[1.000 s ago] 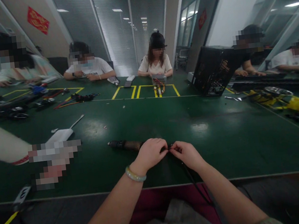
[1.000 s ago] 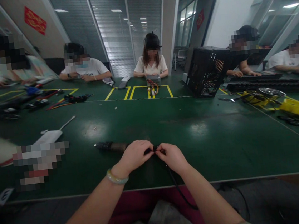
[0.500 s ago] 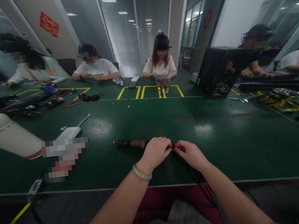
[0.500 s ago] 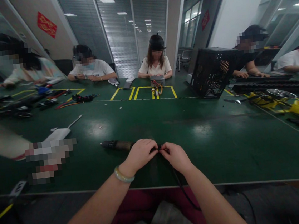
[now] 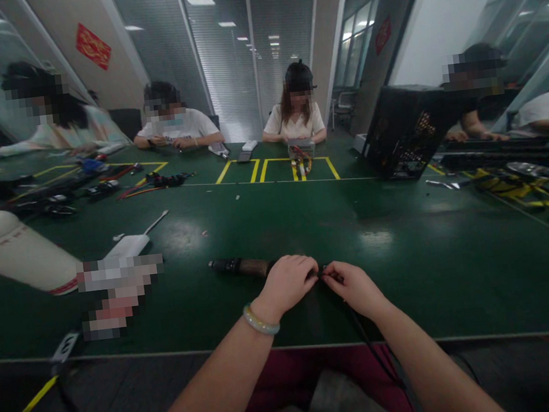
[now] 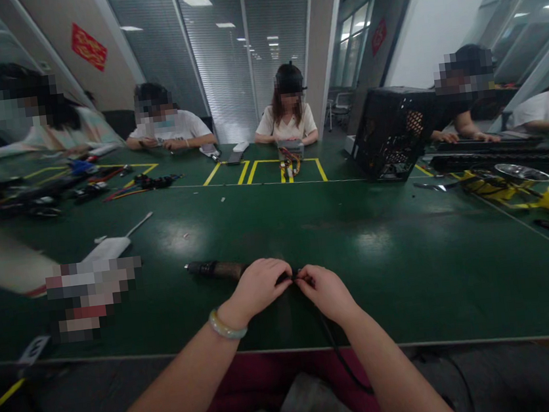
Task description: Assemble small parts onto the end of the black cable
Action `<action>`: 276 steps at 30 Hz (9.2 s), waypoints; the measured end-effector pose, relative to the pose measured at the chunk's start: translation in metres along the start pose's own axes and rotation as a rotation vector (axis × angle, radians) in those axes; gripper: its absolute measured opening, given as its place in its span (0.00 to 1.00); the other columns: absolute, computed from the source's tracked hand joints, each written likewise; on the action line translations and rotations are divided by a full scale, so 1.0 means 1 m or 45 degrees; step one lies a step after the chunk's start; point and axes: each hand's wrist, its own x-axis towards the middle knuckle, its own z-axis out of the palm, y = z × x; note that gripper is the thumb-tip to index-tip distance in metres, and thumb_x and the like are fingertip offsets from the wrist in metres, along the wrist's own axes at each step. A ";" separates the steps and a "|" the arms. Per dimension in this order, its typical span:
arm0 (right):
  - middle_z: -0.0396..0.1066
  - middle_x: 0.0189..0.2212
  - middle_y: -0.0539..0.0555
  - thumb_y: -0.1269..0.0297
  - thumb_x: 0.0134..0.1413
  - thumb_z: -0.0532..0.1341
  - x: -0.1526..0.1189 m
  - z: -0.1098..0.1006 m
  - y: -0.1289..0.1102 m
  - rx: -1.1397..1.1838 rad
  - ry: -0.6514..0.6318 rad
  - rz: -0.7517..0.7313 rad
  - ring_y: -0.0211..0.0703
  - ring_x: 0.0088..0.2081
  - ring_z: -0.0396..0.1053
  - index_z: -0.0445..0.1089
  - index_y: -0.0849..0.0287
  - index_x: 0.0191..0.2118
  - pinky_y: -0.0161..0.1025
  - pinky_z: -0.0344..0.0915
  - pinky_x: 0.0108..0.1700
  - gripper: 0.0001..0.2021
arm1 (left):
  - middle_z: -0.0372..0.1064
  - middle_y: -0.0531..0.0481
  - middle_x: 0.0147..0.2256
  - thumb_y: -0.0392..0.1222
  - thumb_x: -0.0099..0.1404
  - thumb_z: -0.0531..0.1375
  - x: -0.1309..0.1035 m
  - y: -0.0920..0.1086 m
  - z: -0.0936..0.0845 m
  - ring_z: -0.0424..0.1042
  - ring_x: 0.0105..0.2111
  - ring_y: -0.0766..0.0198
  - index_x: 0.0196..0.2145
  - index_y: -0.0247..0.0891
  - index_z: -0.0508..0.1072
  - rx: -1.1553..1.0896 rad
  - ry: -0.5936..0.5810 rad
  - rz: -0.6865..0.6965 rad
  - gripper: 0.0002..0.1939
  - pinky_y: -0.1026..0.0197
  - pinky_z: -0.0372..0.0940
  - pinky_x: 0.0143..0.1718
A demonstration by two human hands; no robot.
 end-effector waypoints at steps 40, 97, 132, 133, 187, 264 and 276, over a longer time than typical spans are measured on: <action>0.73 0.32 0.50 0.65 0.59 0.59 -0.002 -0.002 -0.002 -0.096 0.056 -0.041 0.39 0.32 0.67 0.71 0.56 0.36 0.34 0.59 0.33 0.04 | 0.70 0.51 0.39 0.34 0.62 0.59 0.000 0.001 0.000 0.70 0.41 0.59 0.41 0.42 0.68 -0.006 0.013 0.046 0.09 0.55 0.62 0.45; 0.73 0.33 0.50 0.67 0.58 0.60 -0.005 -0.004 -0.004 -0.201 0.105 -0.139 0.40 0.35 0.69 0.72 0.54 0.38 0.36 0.61 0.41 0.04 | 0.70 0.50 0.38 0.37 0.63 0.61 -0.001 -0.003 0.007 0.71 0.41 0.58 0.38 0.40 0.67 -0.093 0.036 -0.022 0.06 0.54 0.64 0.46; 0.71 0.28 0.49 0.66 0.56 0.60 -0.005 -0.001 -0.004 -0.143 0.134 -0.033 0.38 0.29 0.66 0.71 0.55 0.35 0.33 0.59 0.31 0.03 | 0.70 0.49 0.40 0.33 0.61 0.60 -0.001 -0.003 0.007 0.71 0.42 0.57 0.40 0.41 0.67 -0.087 0.046 -0.031 0.09 0.54 0.64 0.46; 0.71 0.28 0.49 0.66 0.56 0.60 -0.004 -0.001 -0.004 -0.145 0.135 -0.030 0.38 0.29 0.66 0.71 0.55 0.35 0.33 0.59 0.31 0.03 | 0.70 0.49 0.40 0.34 0.61 0.60 -0.001 -0.002 0.007 0.71 0.42 0.57 0.40 0.40 0.67 -0.080 0.044 -0.035 0.09 0.54 0.64 0.46; 0.74 0.28 0.49 0.62 0.57 0.61 -0.003 0.000 -0.004 -0.096 0.088 0.028 0.38 0.29 0.68 0.74 0.55 0.35 0.33 0.59 0.31 0.05 | 0.70 0.49 0.39 0.36 0.63 0.60 -0.001 -0.002 0.006 0.71 0.41 0.58 0.40 0.41 0.67 -0.081 0.038 -0.052 0.07 0.54 0.64 0.45; 0.75 0.32 0.50 0.61 0.58 0.60 -0.002 0.001 0.000 -0.118 0.083 0.016 0.40 0.32 0.69 0.74 0.54 0.37 0.34 0.60 0.33 0.06 | 0.73 0.50 0.40 0.38 0.64 0.62 0.000 -0.005 0.008 0.71 0.43 0.58 0.37 0.41 0.71 -0.095 0.023 0.012 0.03 0.53 0.62 0.47; 0.74 0.31 0.49 0.62 0.58 0.60 -0.002 0.000 -0.001 -0.104 0.081 0.008 0.39 0.30 0.68 0.73 0.54 0.37 0.33 0.58 0.31 0.06 | 0.72 0.50 0.40 0.39 0.63 0.63 -0.001 -0.005 0.009 0.71 0.43 0.58 0.36 0.41 0.69 -0.087 0.025 -0.027 0.05 0.53 0.63 0.48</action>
